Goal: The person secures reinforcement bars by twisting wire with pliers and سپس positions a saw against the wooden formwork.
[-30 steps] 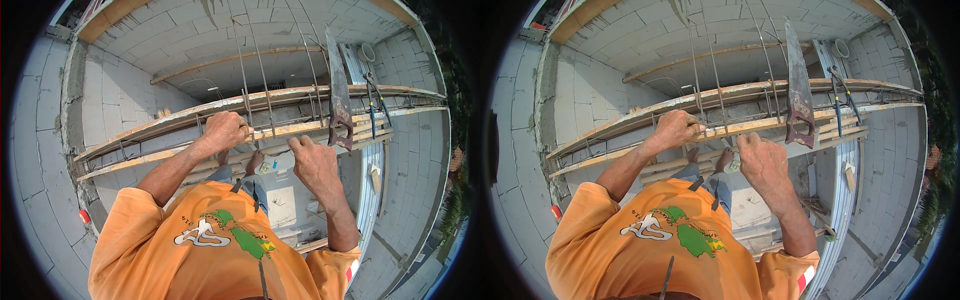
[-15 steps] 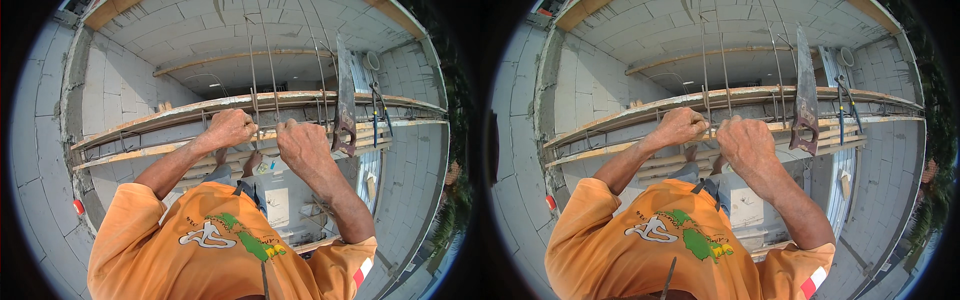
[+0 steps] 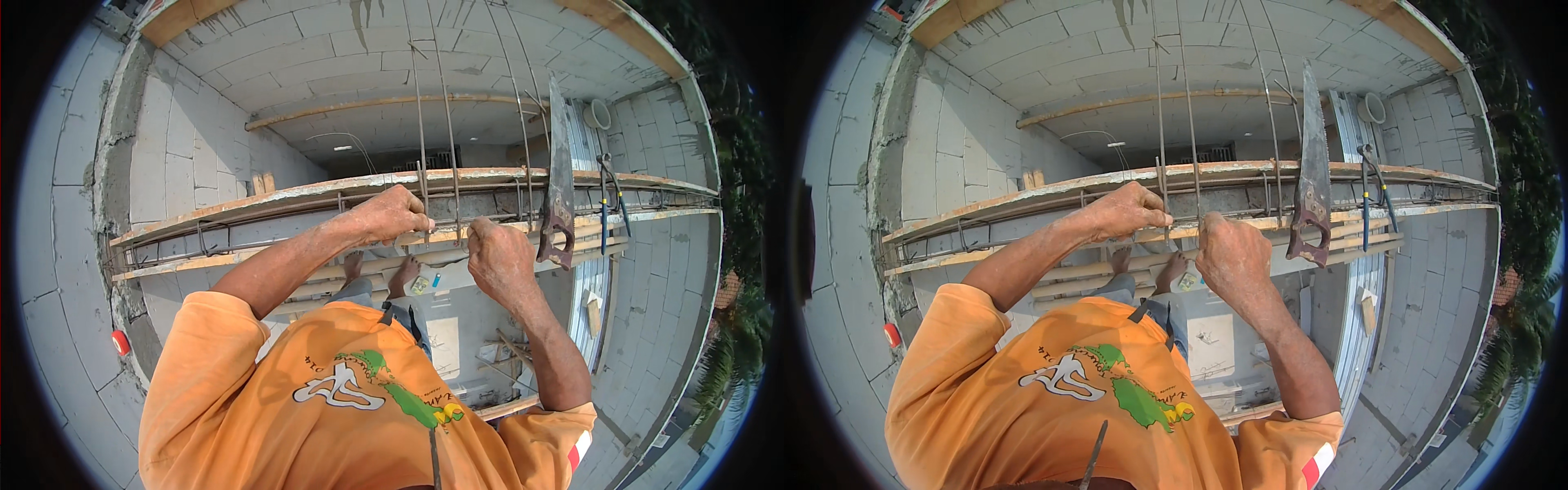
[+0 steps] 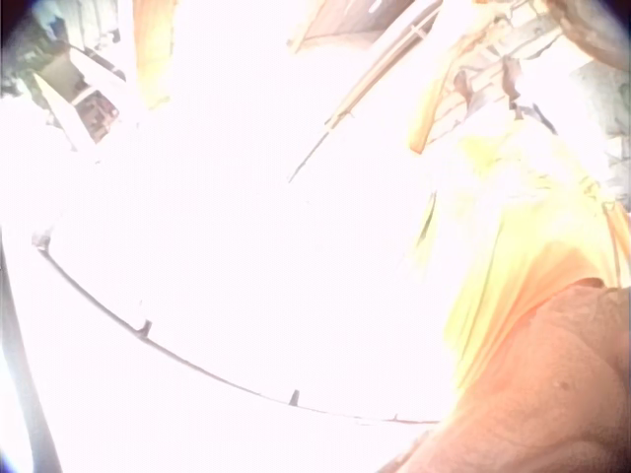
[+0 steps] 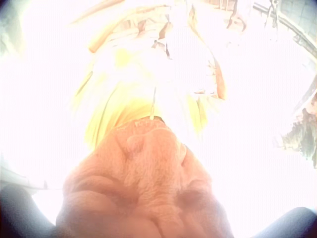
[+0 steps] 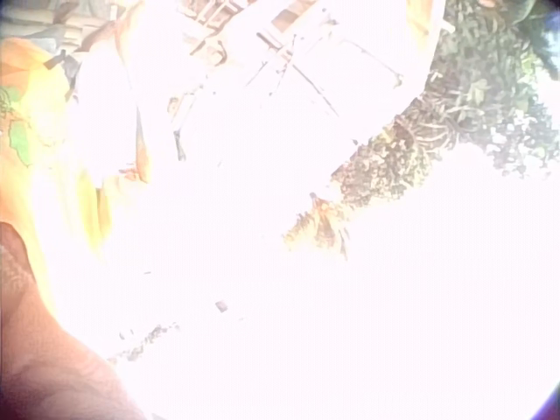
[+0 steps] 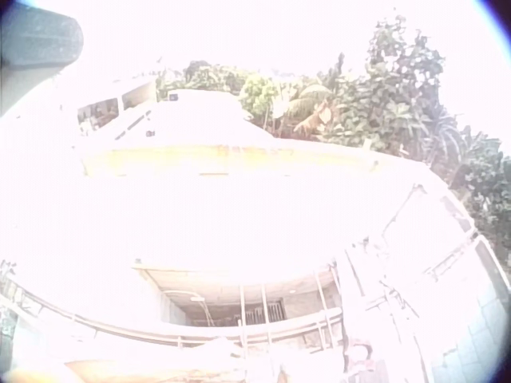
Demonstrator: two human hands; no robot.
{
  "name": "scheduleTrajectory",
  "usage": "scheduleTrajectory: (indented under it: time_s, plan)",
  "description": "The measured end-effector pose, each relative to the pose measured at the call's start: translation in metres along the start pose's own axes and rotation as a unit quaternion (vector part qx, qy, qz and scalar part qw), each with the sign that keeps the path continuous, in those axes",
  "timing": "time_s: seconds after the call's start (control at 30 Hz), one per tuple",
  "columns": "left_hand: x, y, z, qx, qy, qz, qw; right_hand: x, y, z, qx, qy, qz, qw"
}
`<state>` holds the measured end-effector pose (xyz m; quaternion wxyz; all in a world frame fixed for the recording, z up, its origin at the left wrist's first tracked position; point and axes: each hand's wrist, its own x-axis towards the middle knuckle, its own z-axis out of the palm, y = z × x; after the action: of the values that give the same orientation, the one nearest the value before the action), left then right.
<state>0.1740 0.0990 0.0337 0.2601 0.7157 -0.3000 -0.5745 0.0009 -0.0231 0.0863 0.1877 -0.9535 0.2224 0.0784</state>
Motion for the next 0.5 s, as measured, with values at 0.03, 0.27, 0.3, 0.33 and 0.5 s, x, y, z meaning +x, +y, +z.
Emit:
scheduleTrajectory:
  time_s: [0.03, 0.27, 0.3, 0.33, 0.5]
  plan:
    - [0.005, -0.007, 0.004, -0.042, -0.004, -0.001, 0.999, 0.0, -0.003, 0.001, 0.015, 0.017, -0.006, 1.0]
    - [0.021, -0.009, 0.016, -0.303, -0.005, -0.049, 0.952, -0.008, 0.004, 0.012, -0.016, -0.068, 0.04, 0.997]
    - [0.014, -0.002, 0.015, -0.337, -0.002, -0.048, 0.94, -0.006, 0.003, 0.008, -0.018, -0.083, 0.047, 0.995]
    - [0.015, -0.003, 0.016, -0.338, -0.002, -0.046, 0.94, -0.004, 0.004, 0.01, -0.019, -0.083, 0.047, 0.995]
    - [0.015, -0.004, 0.02, -0.375, 0.028, -0.059, 0.925, 0.005, 0.015, 0.013, 0.024, -0.066, -0.04, 0.997]
